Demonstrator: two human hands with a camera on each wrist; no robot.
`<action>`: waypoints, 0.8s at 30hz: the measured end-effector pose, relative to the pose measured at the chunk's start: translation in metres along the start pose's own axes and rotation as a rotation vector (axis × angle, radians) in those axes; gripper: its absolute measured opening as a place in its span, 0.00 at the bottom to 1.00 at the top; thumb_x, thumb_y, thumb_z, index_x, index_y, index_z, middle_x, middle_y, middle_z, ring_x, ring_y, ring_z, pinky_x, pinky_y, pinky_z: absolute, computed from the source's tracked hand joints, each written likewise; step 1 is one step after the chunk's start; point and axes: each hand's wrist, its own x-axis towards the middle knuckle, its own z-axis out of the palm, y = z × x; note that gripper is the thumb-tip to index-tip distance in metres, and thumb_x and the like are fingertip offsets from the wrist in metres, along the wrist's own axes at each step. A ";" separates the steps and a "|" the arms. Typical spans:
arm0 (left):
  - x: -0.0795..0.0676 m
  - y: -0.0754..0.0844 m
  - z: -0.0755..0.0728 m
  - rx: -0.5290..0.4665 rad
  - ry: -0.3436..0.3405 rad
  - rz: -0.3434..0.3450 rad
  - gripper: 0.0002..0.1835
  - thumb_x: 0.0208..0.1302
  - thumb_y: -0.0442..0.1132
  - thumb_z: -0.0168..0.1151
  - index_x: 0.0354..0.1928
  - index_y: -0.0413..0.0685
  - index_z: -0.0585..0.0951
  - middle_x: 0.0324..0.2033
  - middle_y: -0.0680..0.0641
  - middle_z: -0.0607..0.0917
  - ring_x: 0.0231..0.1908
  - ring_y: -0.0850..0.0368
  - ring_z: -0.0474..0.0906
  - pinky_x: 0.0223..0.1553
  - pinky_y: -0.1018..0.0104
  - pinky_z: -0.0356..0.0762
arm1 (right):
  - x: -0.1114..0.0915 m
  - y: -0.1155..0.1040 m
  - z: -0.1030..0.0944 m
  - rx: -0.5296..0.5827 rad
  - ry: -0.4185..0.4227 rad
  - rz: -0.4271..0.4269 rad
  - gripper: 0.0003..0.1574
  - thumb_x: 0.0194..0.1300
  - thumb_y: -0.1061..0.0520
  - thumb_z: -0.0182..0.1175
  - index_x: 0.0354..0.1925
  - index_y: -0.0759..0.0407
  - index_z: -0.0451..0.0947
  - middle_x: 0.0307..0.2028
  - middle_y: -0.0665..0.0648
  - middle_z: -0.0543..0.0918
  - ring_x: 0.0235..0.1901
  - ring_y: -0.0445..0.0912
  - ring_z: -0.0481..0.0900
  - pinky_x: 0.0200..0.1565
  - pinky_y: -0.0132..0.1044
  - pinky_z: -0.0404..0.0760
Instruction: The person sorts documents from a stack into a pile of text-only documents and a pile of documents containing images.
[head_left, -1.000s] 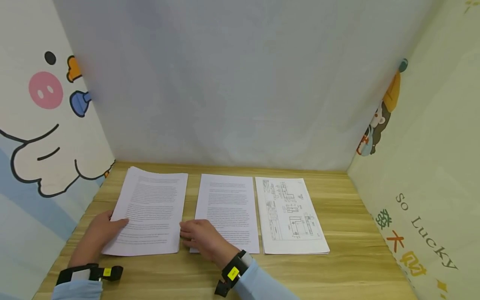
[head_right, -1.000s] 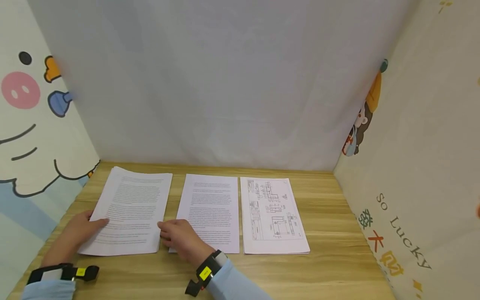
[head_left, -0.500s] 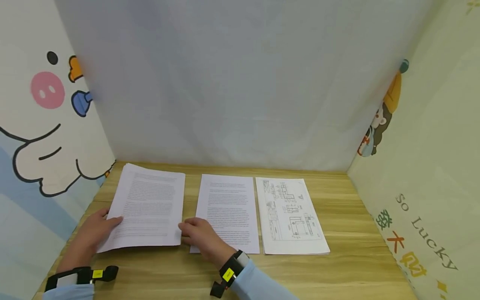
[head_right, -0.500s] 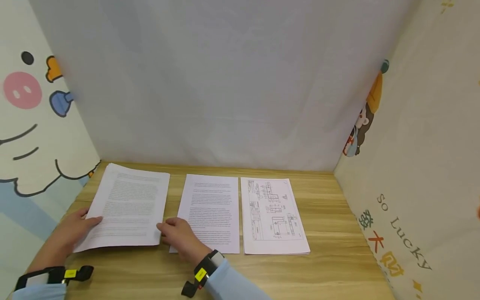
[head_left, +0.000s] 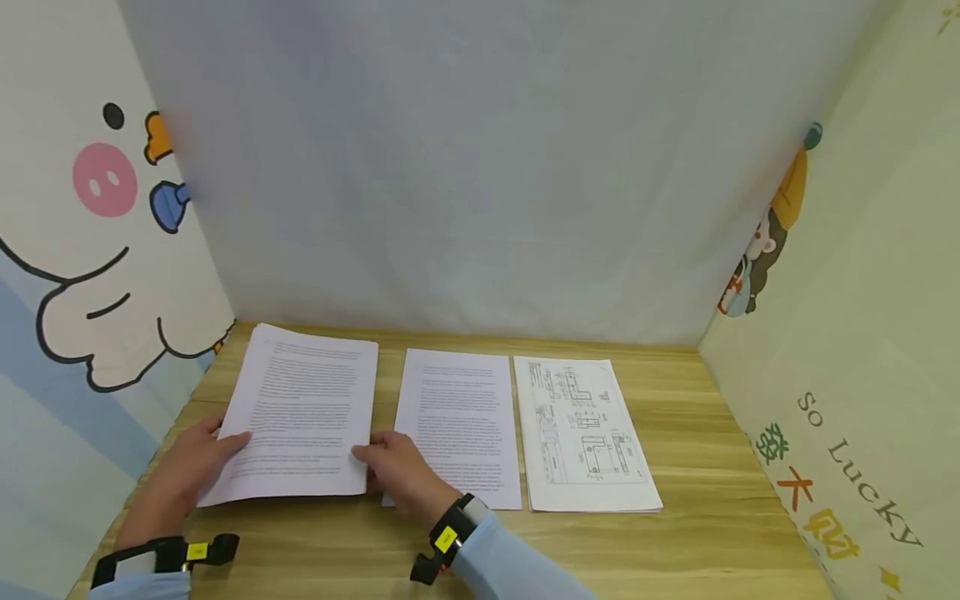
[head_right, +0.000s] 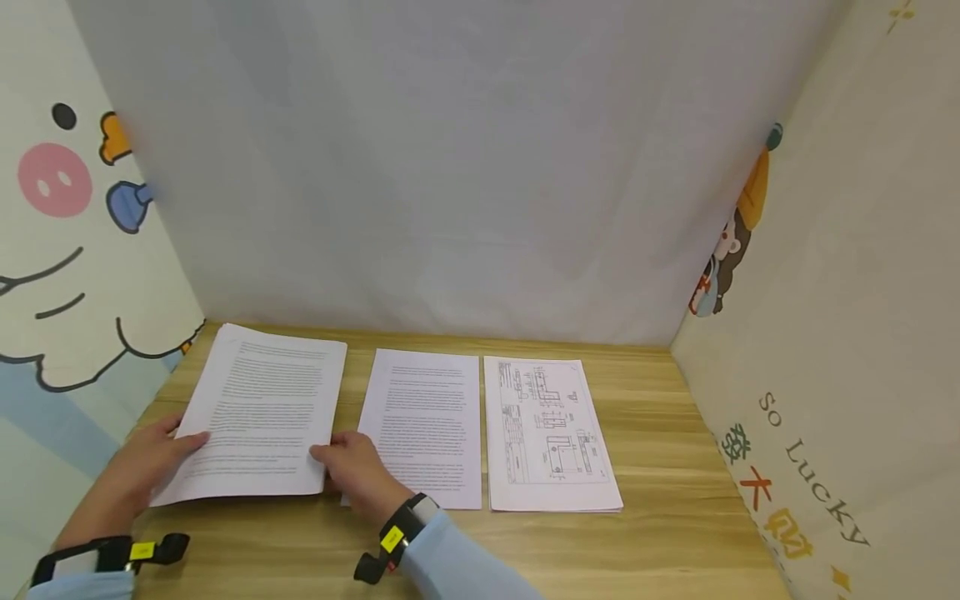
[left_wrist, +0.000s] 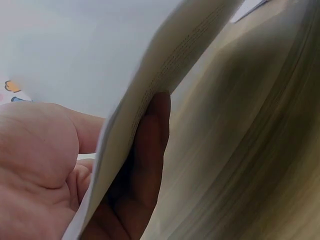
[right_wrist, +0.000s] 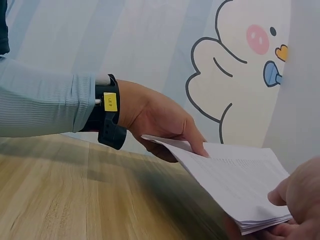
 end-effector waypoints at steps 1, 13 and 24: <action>-0.001 0.000 0.000 0.003 0.002 0.002 0.48 0.79 0.55 0.52 0.82 0.30 0.42 0.72 0.23 0.61 0.55 0.35 0.70 0.54 0.42 0.72 | 0.001 0.000 0.001 -0.006 0.016 -0.006 0.17 0.74 0.55 0.62 0.55 0.64 0.80 0.41 0.56 0.88 0.40 0.48 0.86 0.43 0.44 0.85; -0.004 0.004 0.008 -0.094 0.010 0.024 0.42 0.83 0.58 0.40 0.83 0.35 0.44 0.73 0.28 0.64 0.58 0.37 0.71 0.56 0.41 0.73 | 0.001 -0.004 -0.001 -0.123 0.163 -0.083 0.09 0.71 0.58 0.64 0.47 0.61 0.84 0.25 0.51 0.78 0.26 0.41 0.73 0.26 0.31 0.69; -0.009 0.017 0.028 -0.209 0.030 0.104 0.40 0.82 0.59 0.46 0.82 0.39 0.55 0.59 0.37 0.81 0.42 0.51 0.84 0.39 0.61 0.84 | -0.002 -0.002 -0.027 -0.193 0.206 -0.128 0.16 0.73 0.55 0.62 0.55 0.61 0.82 0.33 0.53 0.87 0.33 0.43 0.84 0.31 0.36 0.80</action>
